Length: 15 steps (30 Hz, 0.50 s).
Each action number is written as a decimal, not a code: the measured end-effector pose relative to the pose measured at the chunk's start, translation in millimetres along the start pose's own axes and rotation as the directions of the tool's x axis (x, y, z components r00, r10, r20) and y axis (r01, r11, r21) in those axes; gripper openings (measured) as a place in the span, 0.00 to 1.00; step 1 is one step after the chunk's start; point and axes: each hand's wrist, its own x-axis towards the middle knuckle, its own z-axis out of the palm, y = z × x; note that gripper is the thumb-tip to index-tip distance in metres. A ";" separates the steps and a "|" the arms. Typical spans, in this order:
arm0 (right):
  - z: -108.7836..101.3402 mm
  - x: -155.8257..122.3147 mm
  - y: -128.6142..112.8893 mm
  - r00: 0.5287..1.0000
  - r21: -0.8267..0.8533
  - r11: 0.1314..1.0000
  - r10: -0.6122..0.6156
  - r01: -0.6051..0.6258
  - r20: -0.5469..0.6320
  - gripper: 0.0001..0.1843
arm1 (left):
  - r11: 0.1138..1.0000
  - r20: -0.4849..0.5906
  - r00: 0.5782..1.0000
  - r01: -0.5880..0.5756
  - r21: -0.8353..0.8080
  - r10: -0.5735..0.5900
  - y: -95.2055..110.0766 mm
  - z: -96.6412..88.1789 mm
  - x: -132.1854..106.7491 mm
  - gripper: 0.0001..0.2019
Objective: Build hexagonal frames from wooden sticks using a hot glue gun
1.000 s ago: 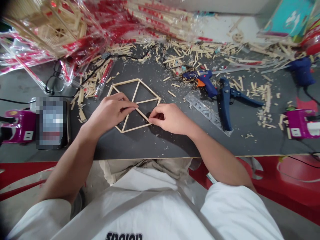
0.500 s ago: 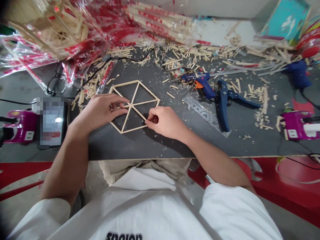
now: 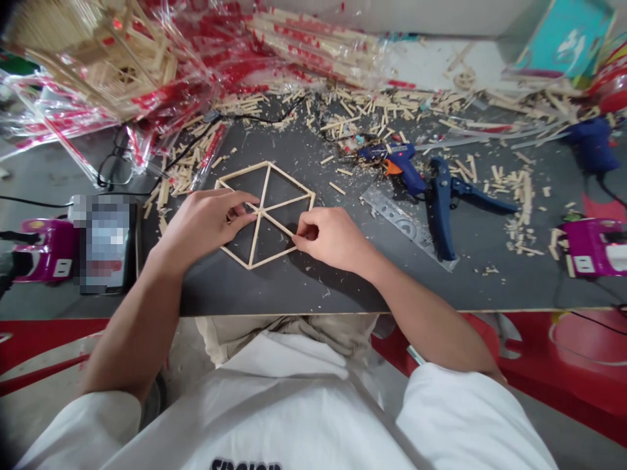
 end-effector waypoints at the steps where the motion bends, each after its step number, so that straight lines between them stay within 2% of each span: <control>1: -1.8 0.0 1.1 1.000 -0.004 1.000 -0.004 0.004 -0.005 0.07 | 1.000 -0.001 1.000 0.012 -0.023 -0.012 1.4 -0.3 -0.1 0.15; 8: -10.9 0.9 10.6 0.995 -0.089 0.995 -0.048 0.040 -0.087 0.05 | 0.977 0.025 0.988 0.151 -0.150 -0.149 21.2 5.3 1.0 0.17; 11: -12.0 1.4 12.2 0.993 -0.101 0.994 -0.047 0.036 -0.109 0.05 | 0.970 0.049 0.988 0.151 -0.191 -0.144 20.6 6.1 0.9 0.16; 15: -12.8 1.6 13.6 0.992 -0.116 0.993 -0.051 0.037 -0.114 0.05 | 0.954 0.080 0.993 0.110 -0.279 -0.091 8.3 -0.5 0.7 0.13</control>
